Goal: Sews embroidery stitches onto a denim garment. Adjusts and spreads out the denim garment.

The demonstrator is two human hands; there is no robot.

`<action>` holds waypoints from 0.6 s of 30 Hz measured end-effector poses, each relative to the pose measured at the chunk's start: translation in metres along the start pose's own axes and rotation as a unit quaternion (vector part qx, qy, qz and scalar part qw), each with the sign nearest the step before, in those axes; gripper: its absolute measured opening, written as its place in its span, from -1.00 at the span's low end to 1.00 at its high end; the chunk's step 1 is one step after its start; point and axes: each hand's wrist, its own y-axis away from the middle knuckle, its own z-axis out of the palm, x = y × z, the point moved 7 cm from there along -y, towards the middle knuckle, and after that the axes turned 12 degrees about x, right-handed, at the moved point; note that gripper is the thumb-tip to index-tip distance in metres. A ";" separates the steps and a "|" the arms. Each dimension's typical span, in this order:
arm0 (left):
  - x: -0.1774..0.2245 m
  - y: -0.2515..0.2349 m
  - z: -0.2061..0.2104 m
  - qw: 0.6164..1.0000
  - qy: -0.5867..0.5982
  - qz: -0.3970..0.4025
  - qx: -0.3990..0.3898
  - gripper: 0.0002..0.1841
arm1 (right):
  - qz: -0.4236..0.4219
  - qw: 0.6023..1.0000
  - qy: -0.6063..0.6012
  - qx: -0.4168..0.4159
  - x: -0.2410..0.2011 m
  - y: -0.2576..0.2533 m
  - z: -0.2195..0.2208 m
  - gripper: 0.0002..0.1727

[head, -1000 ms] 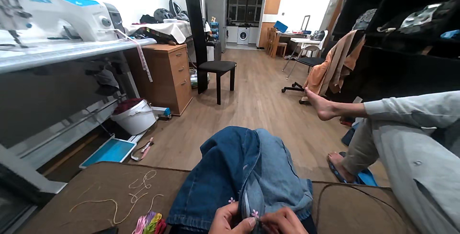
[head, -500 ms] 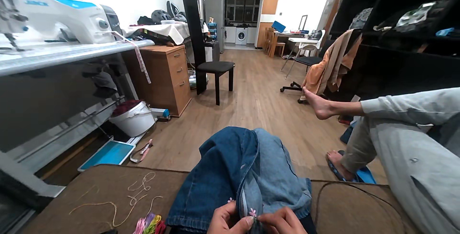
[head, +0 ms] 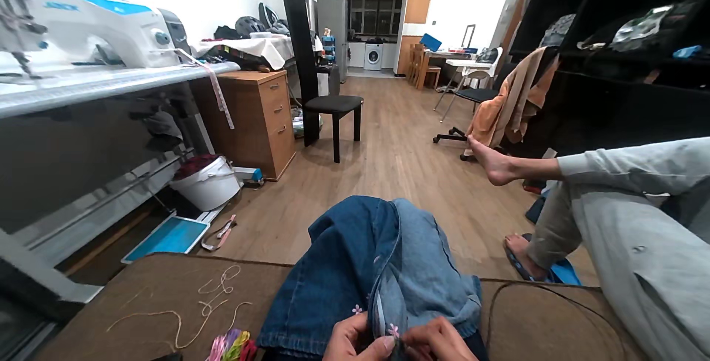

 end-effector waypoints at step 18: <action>0.002 0.001 0.000 1.000 0.016 -0.012 0.004 -0.82 | -0.033 0.997 0.074 -0.001 -0.014 0.000 -0.004 -0.81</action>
